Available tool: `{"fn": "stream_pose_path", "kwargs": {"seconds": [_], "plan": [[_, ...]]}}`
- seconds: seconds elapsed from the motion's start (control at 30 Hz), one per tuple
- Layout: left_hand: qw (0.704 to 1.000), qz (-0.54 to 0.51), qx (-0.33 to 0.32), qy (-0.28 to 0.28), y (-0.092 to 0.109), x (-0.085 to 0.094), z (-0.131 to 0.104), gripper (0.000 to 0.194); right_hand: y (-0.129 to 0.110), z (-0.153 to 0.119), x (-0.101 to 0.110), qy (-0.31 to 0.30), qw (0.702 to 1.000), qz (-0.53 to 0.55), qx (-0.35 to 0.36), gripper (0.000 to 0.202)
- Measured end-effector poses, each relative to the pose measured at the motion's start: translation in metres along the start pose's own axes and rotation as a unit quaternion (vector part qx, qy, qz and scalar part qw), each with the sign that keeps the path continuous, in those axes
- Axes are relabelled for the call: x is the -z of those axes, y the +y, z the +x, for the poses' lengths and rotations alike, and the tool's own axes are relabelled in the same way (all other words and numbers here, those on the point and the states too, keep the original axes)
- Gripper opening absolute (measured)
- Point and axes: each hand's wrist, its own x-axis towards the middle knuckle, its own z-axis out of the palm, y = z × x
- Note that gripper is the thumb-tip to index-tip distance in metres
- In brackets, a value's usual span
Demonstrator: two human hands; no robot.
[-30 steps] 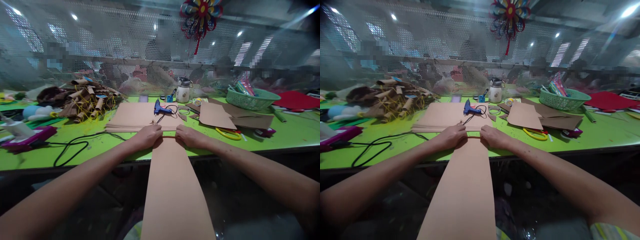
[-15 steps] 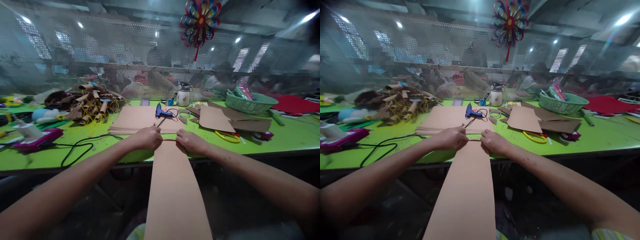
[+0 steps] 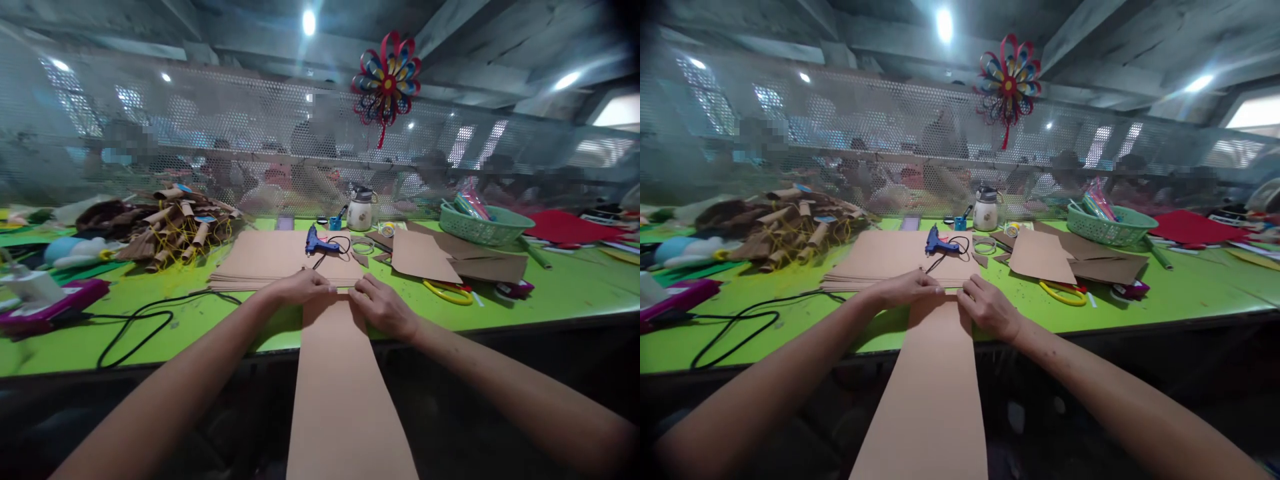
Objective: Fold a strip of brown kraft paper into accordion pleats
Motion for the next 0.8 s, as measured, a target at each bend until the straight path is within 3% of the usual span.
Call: {"fn": "stream_pose_path", "kwargs": {"seconds": [0.1,0.17,0.23,0.3,0.37,0.47,0.67,0.8], "plan": [[1.000,-0.013,0.003,0.009,-0.001,-0.001,-0.003,0.050,-0.003,-0.002,0.001,0.019,0.991,0.106,-0.077,0.023],[1.000,-0.016,0.004,0.019,0.000,-0.001,-0.004,0.049,-0.003,-0.004,0.001,0.040,0.963,0.213,-0.158,0.036],[0.999,-0.021,-0.002,0.027,0.001,-0.002,-0.004,0.048,-0.002,-0.004,0.001,0.044,0.909,0.327,-0.254,0.046],[0.999,-0.022,-0.014,0.038,0.003,-0.003,-0.004,0.049,0.000,-0.001,0.002,0.026,0.841,0.417,-0.344,0.042],[0.998,-0.009,-0.026,0.055,0.004,-0.004,-0.005,0.050,-0.001,0.005,0.002,0.001,0.791,0.466,-0.396,0.035],[0.996,0.023,-0.045,0.076,0.006,-0.006,-0.005,0.052,-0.007,0.015,0.003,-0.001,0.756,0.499,-0.425,0.034],[0.993,0.050,-0.057,0.093,0.007,-0.005,-0.007,0.046,-0.018,0.020,-0.001,0.063,0.672,0.580,-0.456,0.041],[0.992,0.047,-0.059,0.100,0.011,-0.006,-0.009,0.040,-0.017,0.018,0.000,0.077,0.662,0.589,-0.457,0.036]]}}
